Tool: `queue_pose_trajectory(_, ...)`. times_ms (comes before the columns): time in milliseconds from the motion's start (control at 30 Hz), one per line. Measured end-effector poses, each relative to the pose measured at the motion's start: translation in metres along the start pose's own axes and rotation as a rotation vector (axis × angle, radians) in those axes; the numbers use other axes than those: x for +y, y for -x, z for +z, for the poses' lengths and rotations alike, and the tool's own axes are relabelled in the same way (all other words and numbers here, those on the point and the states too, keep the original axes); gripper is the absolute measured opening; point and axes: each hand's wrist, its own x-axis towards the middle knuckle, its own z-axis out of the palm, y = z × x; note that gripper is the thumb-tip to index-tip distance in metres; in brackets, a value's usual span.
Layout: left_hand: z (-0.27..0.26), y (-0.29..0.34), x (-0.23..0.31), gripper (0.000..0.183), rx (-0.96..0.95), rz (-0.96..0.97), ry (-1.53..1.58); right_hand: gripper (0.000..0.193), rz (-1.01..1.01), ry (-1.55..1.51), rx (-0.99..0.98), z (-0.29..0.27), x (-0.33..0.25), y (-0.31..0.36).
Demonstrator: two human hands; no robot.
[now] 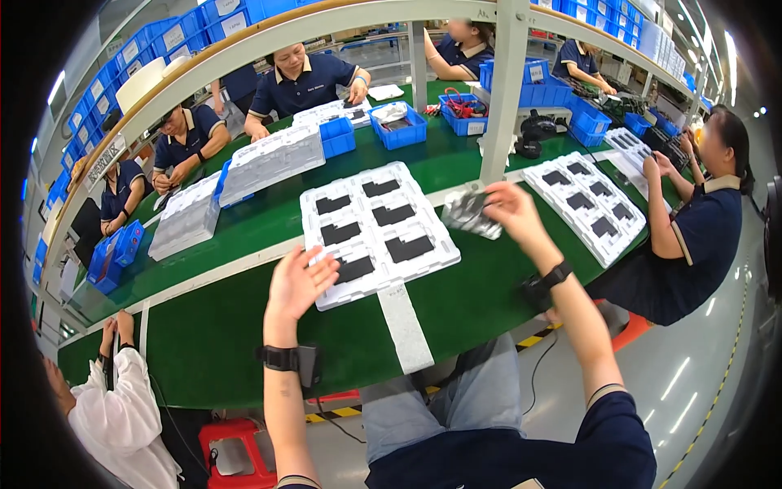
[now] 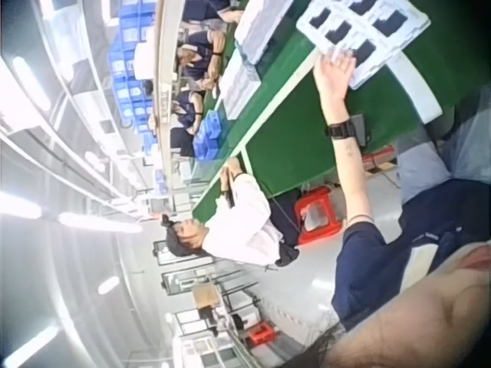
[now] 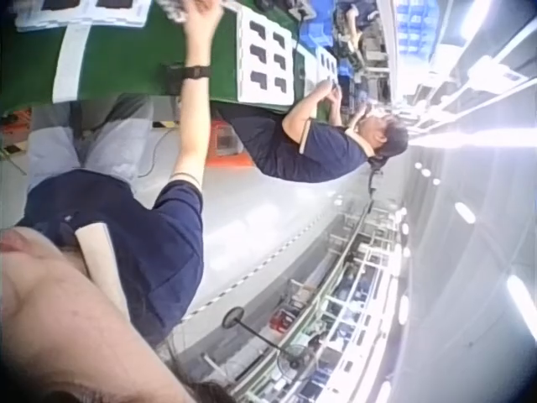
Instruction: Applying tape to a workbench and assembling small black plastic components by inserting parts into housings.
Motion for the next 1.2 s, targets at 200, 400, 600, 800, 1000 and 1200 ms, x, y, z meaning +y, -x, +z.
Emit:
queue_pose_trajectory(200, 0.016, -0.005, -0.018, 0.071, -0.070, -0.103, -0.392, 0.025, -0.380, 0.009, -0.122, 0.129, -0.027, -0.009)
queue_pose_trajectory(400, 0.018, 0.002, -0.021, 0.064, -0.024, -0.088, -0.310, 0.024, -0.833, 0.334, -0.330, 0.172, -0.014, 0.003)
queue_pose_trajectory(600, 0.024, 0.004, -0.021, 0.030, 0.078, 0.105, -0.372, 0.025, -0.781, 0.275, -0.281, 0.166, -0.013, 0.003)
queue_pose_trajectory(800, 0.021, 0.006, -0.024, 0.028, 0.125, 0.173, -0.490, 0.027, -0.737, 0.273, -0.297, 0.168, -0.010, 0.005)
queue_pose_trajectory(1000, -0.003, 0.004, -0.009, 0.027, 0.279, 0.354, -0.669, 0.026, -0.674, 0.282, -0.249, 0.167, -0.008, 0.004)
queue_pose_trajectory(1200, -0.039, 0.006, 0.014, 0.027, 0.554, 0.534, -0.807, 0.023, -0.602, 0.220, -0.253, 0.164, -0.002, 0.000)
